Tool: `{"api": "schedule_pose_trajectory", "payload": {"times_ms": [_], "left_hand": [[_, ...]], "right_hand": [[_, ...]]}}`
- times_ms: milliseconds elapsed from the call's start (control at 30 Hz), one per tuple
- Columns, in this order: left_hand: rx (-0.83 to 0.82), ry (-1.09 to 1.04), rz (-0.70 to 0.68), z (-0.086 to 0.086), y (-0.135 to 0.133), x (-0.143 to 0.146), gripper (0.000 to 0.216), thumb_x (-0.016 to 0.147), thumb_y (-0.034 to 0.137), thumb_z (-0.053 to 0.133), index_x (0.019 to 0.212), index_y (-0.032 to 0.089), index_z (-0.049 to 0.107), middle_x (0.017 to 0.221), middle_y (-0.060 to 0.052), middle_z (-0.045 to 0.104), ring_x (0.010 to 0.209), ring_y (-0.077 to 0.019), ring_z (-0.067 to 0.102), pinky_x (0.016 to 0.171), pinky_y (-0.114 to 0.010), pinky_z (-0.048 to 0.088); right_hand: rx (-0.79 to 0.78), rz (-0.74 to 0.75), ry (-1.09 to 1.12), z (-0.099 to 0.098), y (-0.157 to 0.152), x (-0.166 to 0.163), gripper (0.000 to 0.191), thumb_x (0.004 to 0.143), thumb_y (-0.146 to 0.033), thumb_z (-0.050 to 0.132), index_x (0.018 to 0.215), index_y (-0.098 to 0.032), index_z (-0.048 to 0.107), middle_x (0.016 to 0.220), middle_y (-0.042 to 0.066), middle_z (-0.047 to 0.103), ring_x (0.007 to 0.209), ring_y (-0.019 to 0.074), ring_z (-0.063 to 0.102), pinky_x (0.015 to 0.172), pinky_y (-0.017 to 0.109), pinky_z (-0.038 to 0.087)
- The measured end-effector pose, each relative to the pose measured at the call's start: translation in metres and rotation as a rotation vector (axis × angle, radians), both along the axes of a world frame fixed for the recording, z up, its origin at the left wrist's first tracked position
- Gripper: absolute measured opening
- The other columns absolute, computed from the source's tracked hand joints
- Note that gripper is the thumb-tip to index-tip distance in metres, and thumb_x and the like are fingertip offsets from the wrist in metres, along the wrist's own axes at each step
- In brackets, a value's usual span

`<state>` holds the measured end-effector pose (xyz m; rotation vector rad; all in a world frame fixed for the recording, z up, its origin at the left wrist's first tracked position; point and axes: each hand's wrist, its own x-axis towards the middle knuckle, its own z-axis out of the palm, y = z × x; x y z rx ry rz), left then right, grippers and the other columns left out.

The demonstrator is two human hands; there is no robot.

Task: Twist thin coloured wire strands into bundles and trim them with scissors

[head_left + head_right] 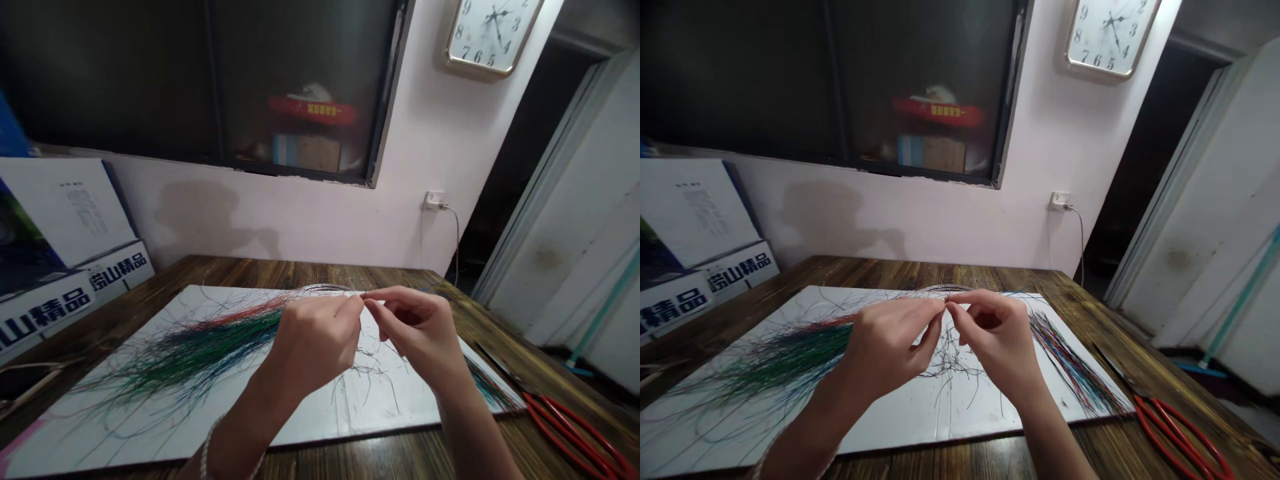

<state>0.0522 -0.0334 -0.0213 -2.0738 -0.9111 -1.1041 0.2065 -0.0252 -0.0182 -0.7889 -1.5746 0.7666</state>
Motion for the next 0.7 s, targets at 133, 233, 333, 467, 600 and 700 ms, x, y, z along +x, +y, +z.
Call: {"api": "schedule_pose_trajectory", "payload": {"times_ms": [133,233,333,467,600,700], "left_hand": [[0.01,0.009,-0.01,0.001,-0.002,0.0,0.018,0.078,0.009,0.048,0.067,0.017,0.059,0.055,0.003,0.063,0.049,-0.0126,0.058,0.047,-0.027,0.038],[-0.016,-0.014,-0.031,0.001,-0.003,0.001,0.019,0.079,0.01,0.048,0.064,0.017,0.057,0.052,0.003,0.059,0.047,-0.0119,0.054,0.046,-0.027,0.035],[-0.112,-0.125,-0.088,0.004,-0.005,0.002,0.019,0.08,0.011,0.048,0.064,0.016,0.057,0.049,0.004,0.051,0.044,-0.0098,0.046,0.045,-0.025,0.033],[-0.257,-0.314,-0.179,0.01,-0.012,0.003,0.014,0.08,0.012,0.051,0.069,0.015,0.06,0.048,0.007,0.041,0.041,-0.007,0.037,0.043,-0.023,0.03],[-0.331,-0.475,-0.262,0.013,-0.019,0.006,0.015,0.079,0.012,0.052,0.065,0.015,0.057,0.048,0.008,0.032,0.04,-0.0052,0.03,0.041,-0.021,0.027],[-0.414,-0.571,-0.309,0.013,-0.022,0.008,0.017,0.08,0.013,0.052,0.064,0.016,0.055,0.048,0.008,0.032,0.041,-0.0054,0.029,0.04,-0.021,0.025]], "right_hand": [[-0.069,0.073,0.063,-0.003,0.005,-0.002,0.012,0.075,-0.03,0.07,0.076,-0.018,0.072,0.041,-0.005,0.051,0.034,0.0059,0.04,0.03,0.017,0.027],[-0.064,0.096,0.112,-0.006,0.006,-0.003,0.01,0.075,-0.028,0.07,0.075,-0.019,0.071,0.041,-0.005,0.051,0.033,0.0053,0.04,0.03,0.016,0.024],[0.021,0.061,0.119,-0.007,0.002,-0.005,0.004,0.075,-0.023,0.069,0.077,-0.02,0.071,0.042,-0.006,0.051,0.034,0.0051,0.039,0.032,0.018,0.025],[0.2,0.011,0.091,-0.01,-0.003,-0.007,0.009,0.075,-0.014,0.067,0.076,-0.022,0.07,0.044,-0.007,0.048,0.037,0.0059,0.036,0.036,0.021,0.026],[0.367,-0.049,0.072,-0.014,-0.004,-0.01,0.017,0.074,-0.008,0.065,0.077,-0.024,0.07,0.046,-0.007,0.048,0.041,0.0079,0.04,0.038,0.022,0.03],[0.534,-0.134,0.019,-0.015,-0.005,-0.011,0.022,0.072,-0.004,0.065,0.078,-0.024,0.069,0.048,-0.007,0.05,0.041,0.0076,0.041,0.037,0.021,0.032]]}}
